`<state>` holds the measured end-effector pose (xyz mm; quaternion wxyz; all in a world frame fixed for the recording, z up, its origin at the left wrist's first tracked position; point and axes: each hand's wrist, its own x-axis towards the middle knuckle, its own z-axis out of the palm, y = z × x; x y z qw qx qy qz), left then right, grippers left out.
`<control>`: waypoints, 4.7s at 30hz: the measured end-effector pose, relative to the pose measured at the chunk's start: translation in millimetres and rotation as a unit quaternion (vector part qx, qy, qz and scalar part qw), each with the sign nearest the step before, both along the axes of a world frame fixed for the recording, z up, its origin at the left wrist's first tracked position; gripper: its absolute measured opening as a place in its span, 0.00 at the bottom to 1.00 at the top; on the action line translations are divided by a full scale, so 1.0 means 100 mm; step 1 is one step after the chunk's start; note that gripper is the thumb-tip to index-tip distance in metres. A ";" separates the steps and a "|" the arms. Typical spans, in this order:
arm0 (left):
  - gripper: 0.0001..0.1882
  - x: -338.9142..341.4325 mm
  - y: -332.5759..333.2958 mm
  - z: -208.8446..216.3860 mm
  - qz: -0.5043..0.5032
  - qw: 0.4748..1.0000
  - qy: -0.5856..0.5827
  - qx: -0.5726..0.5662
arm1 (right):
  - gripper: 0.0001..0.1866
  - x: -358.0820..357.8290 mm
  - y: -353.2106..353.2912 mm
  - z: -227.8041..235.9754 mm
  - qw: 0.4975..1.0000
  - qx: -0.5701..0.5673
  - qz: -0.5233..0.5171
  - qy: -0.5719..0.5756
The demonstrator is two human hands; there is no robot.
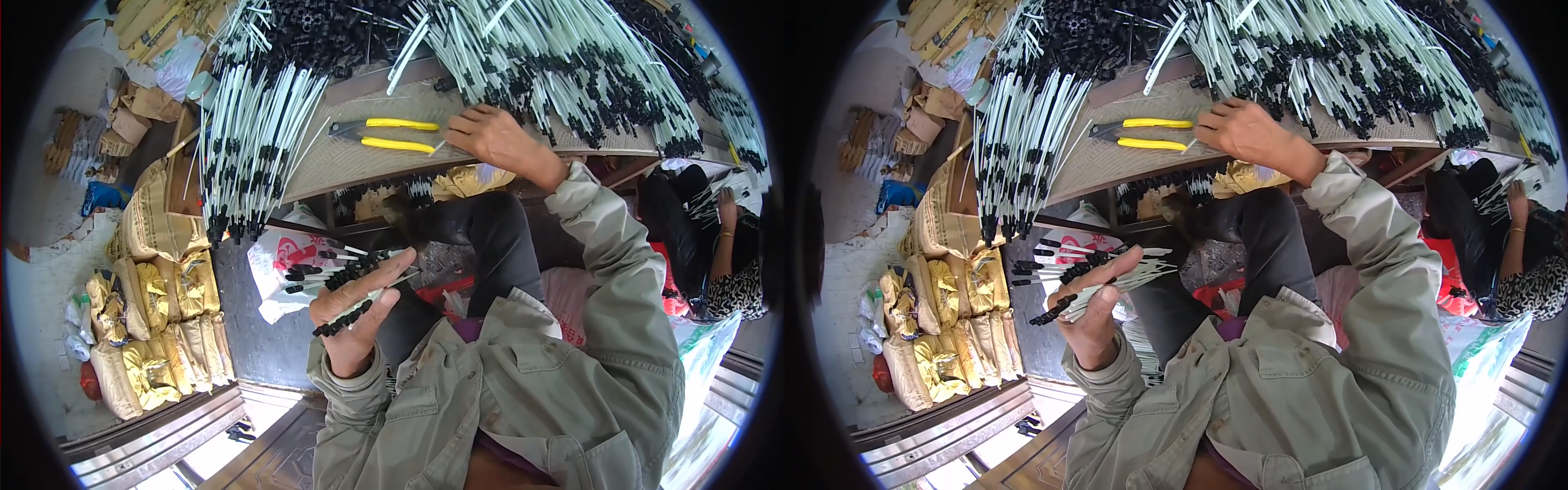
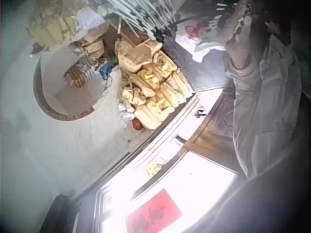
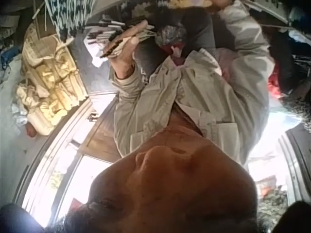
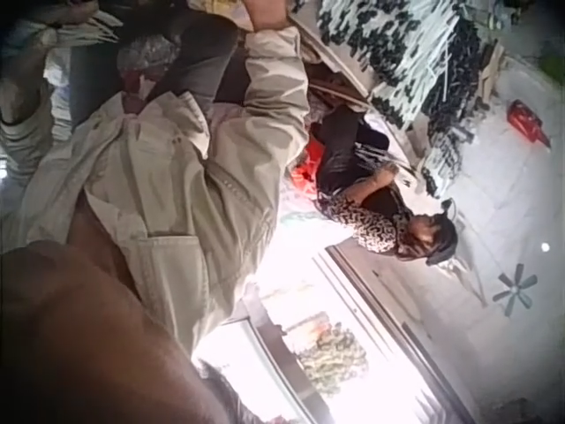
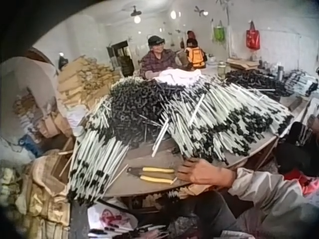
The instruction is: Assembling badminton shuttlecocks by inserting feathers into the base and securing them with tools.
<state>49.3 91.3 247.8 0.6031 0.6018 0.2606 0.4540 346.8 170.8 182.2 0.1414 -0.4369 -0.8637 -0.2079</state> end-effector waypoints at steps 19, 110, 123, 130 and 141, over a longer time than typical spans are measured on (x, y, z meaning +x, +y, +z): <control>0.11 0.14 0.08 0.18 -0.099 0.993 0.043 0.049 | 0.24 -0.77 -0.39 0.48 0.670 -0.306 0.240 0.632; 0.22 -0.09 0.44 -0.27 -0.352 0.824 0.137 0.423 | 0.40 -0.93 -0.41 -0.58 0.811 -0.320 0.198 0.449; 0.19 0.06 0.62 -0.19 -0.374 0.845 0.045 0.379 | 0.51 -1.10 -0.40 0.03 0.450 -0.543 0.259 0.660; 0.14 0.22 1.14 -0.60 -0.267 0.963 0.031 0.032 | 0.45 -0.81 0.15 0.21 0.443 -0.417 -0.082 0.790; 0.10 0.34 1.29 -0.61 -0.160 0.982 0.081 -0.066 | 0.12 -0.19 1.51 1.20 0.919 -0.253 0.078 0.292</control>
